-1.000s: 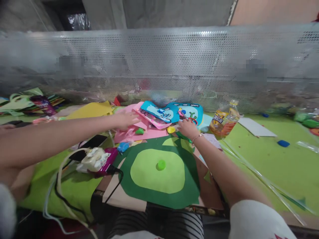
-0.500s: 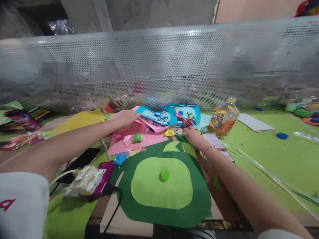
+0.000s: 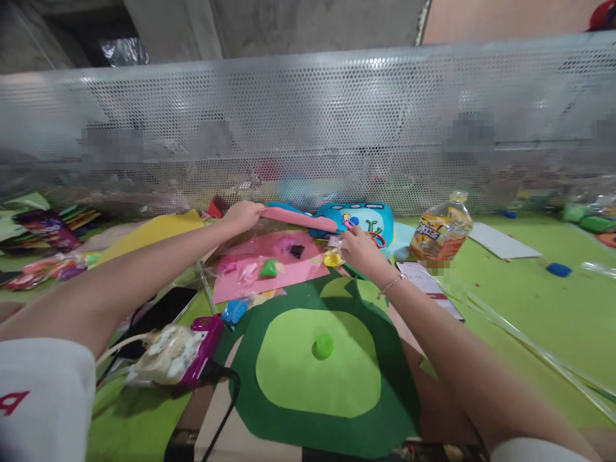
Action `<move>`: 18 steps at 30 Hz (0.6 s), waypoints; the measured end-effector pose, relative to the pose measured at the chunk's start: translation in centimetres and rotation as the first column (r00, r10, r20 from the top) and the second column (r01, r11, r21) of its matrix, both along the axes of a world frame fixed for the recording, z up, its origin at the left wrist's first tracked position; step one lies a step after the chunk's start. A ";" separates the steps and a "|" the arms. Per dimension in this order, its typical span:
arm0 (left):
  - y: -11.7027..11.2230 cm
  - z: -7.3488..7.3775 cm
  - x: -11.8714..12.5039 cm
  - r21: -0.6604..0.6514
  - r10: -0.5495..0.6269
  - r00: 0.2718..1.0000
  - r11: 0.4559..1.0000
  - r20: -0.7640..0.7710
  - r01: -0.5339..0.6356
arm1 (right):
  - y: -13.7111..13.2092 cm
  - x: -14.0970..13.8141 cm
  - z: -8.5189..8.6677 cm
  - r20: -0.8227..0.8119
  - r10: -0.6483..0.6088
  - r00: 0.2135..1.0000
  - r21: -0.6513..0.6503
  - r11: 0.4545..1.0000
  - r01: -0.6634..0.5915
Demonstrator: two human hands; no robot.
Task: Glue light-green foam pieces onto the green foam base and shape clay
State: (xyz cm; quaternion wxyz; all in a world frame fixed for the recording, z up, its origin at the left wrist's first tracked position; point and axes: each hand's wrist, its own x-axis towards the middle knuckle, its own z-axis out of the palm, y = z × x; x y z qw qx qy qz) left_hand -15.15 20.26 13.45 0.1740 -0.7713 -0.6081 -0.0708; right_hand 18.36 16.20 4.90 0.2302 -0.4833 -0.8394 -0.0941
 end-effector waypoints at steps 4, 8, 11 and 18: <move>-0.4 -0.5 0.2 -0.009 -0.007 1.000 1.000 0.001 0.007 | -0.6 -4.2 -0.9 0.145 0.045 0.988 -0.145 0.989 -0.024; -0.4 -0.7 0.4 -0.020 -0.023 1.000 1.000 -0.017 0.022 | -0.1 -7.3 -1.4 0.185 0.091 0.978 -0.222 0.974 -0.049; -0.5 -0.5 0.3 -0.021 -0.035 0.998 0.999 -0.043 0.035 | 1.5 -9.6 -0.8 0.174 0.144 0.974 -0.330 0.941 -0.080; -0.6 -0.2 0.3 -0.039 -0.066 0.991 0.997 -0.114 0.062 | 5.4 -13.6 0.4 0.033 0.330 0.944 -0.481 0.833 -0.274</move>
